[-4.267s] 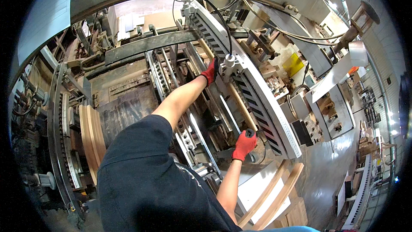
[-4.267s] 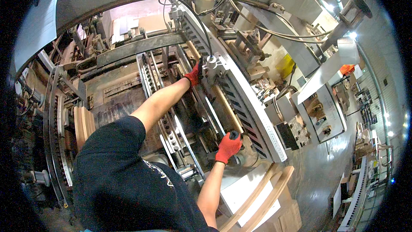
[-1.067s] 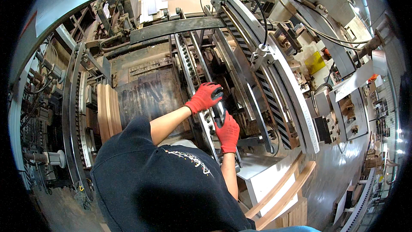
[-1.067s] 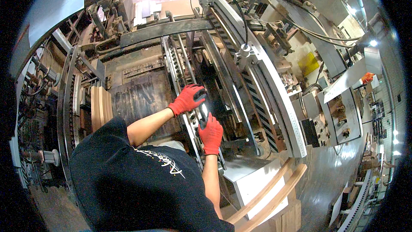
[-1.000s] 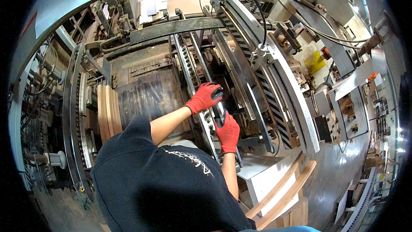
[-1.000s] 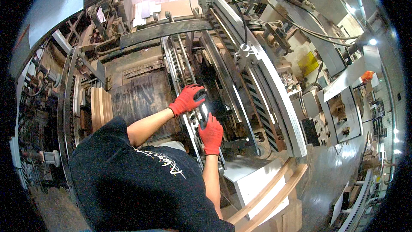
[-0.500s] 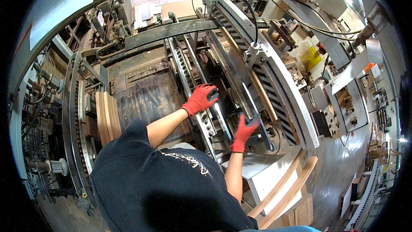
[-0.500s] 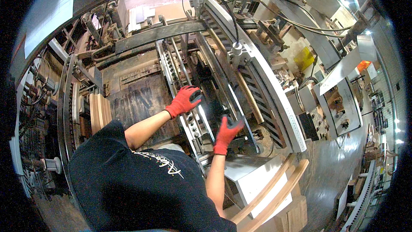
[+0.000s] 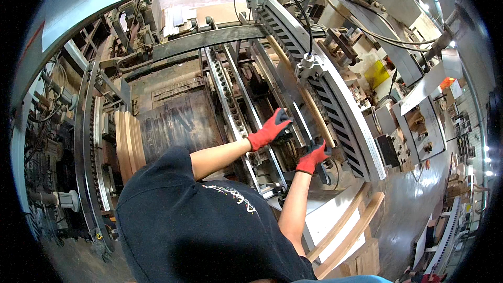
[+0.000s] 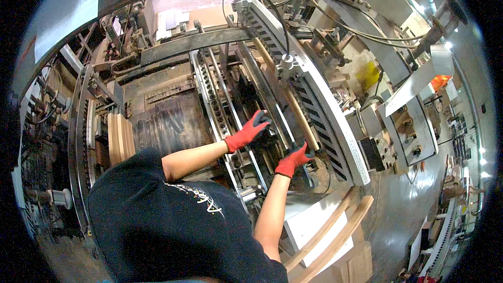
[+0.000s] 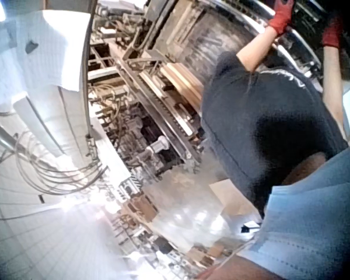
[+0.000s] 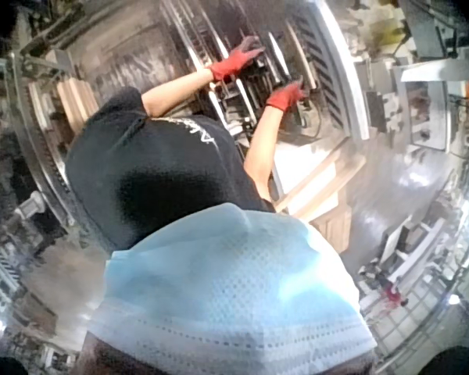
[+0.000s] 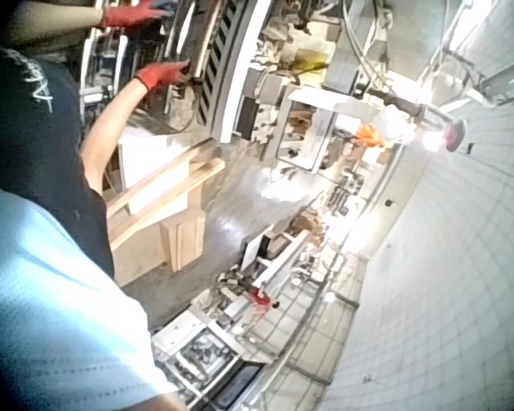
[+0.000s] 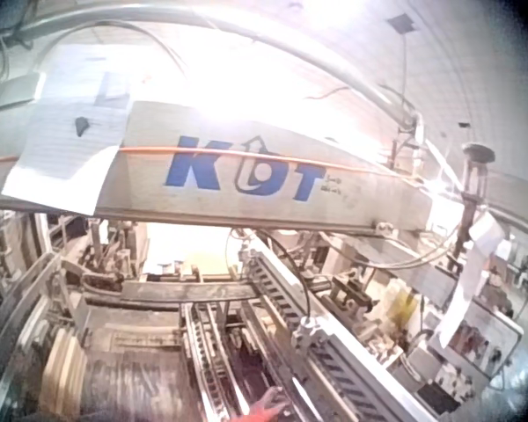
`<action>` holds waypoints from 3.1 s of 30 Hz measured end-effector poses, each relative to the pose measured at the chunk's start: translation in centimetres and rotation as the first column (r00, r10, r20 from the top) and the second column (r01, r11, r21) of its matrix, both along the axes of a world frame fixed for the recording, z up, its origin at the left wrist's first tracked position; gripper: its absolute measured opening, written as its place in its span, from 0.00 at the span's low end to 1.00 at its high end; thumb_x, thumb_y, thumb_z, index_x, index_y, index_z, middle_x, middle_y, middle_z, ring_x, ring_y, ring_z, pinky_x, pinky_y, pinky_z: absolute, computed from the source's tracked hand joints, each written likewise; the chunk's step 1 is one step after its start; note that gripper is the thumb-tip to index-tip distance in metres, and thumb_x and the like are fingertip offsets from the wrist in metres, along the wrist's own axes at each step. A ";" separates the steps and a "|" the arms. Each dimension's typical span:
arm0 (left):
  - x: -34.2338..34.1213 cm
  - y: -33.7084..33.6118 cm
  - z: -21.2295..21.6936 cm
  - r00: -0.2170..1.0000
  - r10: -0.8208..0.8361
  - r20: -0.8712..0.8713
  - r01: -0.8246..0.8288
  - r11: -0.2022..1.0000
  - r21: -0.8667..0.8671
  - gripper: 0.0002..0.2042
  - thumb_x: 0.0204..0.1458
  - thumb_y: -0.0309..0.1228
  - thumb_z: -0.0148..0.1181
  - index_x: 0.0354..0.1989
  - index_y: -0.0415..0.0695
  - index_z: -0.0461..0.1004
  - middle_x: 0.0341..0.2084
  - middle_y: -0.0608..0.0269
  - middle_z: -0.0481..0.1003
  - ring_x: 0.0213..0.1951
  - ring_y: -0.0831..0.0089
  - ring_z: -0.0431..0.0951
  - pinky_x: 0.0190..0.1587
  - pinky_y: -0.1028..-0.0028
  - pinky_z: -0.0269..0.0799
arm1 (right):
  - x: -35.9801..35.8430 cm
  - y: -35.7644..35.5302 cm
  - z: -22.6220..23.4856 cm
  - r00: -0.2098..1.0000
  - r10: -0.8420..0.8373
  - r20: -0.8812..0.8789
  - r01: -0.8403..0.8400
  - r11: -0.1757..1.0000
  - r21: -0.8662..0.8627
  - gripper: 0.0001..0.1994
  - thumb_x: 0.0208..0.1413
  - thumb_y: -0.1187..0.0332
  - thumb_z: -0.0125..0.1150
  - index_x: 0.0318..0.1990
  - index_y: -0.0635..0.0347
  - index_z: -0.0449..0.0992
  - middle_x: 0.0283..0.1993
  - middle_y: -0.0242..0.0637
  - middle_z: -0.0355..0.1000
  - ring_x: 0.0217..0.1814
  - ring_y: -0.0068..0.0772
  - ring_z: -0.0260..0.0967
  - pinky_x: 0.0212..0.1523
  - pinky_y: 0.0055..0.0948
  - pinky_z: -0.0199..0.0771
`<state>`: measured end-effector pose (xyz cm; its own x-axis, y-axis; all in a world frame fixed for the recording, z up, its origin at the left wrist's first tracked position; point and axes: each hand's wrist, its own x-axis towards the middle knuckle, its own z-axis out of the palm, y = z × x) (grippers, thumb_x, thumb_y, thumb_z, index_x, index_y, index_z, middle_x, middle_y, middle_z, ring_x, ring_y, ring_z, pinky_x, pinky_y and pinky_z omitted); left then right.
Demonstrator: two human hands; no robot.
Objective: The person feeds curved wooden slats into a large industrial woodworking machine, handling them by hand and carefully aligning them with the machine's intake mechanism.
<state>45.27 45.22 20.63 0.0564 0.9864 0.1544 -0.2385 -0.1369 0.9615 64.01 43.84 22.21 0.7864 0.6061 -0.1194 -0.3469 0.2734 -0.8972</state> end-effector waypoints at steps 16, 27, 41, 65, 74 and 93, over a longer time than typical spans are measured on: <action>7.0 0.4 3.6 0.854 -0.235 0.465 0.463 0.750 -0.472 0.36 0.55 0.62 0.53 0.64 0.50 0.60 0.59 0.54 0.66 0.59 0.58 0.67 0.58 0.59 0.65 | 2.1 -5.6 1.2 0.987 0.139 -0.084 -0.140 0.990 -0.006 0.10 0.59 0.59 0.59 0.41 0.53 0.72 0.36 0.30 0.70 0.29 0.27 0.65 0.29 0.24 0.65; -6.8 -8.7 4.1 0.969 0.217 0.115 -0.136 0.864 -0.484 0.21 0.50 0.40 0.70 0.47 0.43 0.69 0.26 0.69 0.70 0.24 0.79 0.68 0.27 0.75 0.67 | -6.2 -21.4 0.9 0.560 0.701 0.442 -0.539 0.713 -0.448 0.11 0.56 0.71 0.63 0.45 0.66 0.77 0.40 0.37 0.78 0.43 0.29 0.73 0.49 0.30 0.72; -21.6 -18.3 7.6 0.747 0.014 0.665 0.093 0.988 -0.126 0.36 0.61 0.65 0.36 0.66 0.51 0.61 0.15 0.72 0.63 0.15 0.80 0.63 0.17 0.78 0.61 | -8.5 -22.9 0.8 -0.110 0.817 0.566 -0.252 0.528 -0.811 0.34 0.48 0.57 0.71 0.61 0.64 0.68 0.56 0.54 0.73 0.58 0.53 0.71 0.57 0.41 0.70; -43.7 -43.2 -12.6 0.464 0.296 -0.835 -0.885 0.125 -0.448 0.44 0.46 0.46 0.66 0.70 0.42 0.52 0.53 0.37 0.72 0.54 0.43 0.74 0.55 0.55 0.71 | -4.9 -25.0 -1.0 -0.038 0.828 0.559 -0.149 0.548 -0.823 0.27 0.50 0.60 0.70 0.55 0.67 0.74 0.50 0.50 0.77 0.52 0.49 0.74 0.55 0.39 0.69; -47.7 -47.9 -16.2 0.387 0.051 -0.921 -0.921 -0.020 -0.389 0.45 0.44 0.54 0.66 0.69 0.46 0.56 0.60 0.47 0.67 0.59 0.51 0.71 0.55 0.54 0.71 | -6.7 -25.6 0.5 -0.018 0.812 0.583 -0.120 0.577 -0.808 0.24 0.51 0.62 0.69 0.52 0.68 0.76 0.48 0.48 0.78 0.49 0.45 0.75 0.52 0.37 0.70; -26.4 -29.4 -8.0 0.422 0.264 -0.867 -0.612 0.788 -0.058 0.43 0.45 0.50 0.69 0.68 0.46 0.57 0.61 0.41 0.62 0.64 0.45 0.61 0.64 0.50 0.56 | -5.4 -27.3 -1.0 0.031 0.807 0.590 0.036 0.589 -0.807 0.31 0.46 0.54 0.70 0.56 0.62 0.74 0.52 0.50 0.76 0.55 0.45 0.74 0.55 0.39 0.72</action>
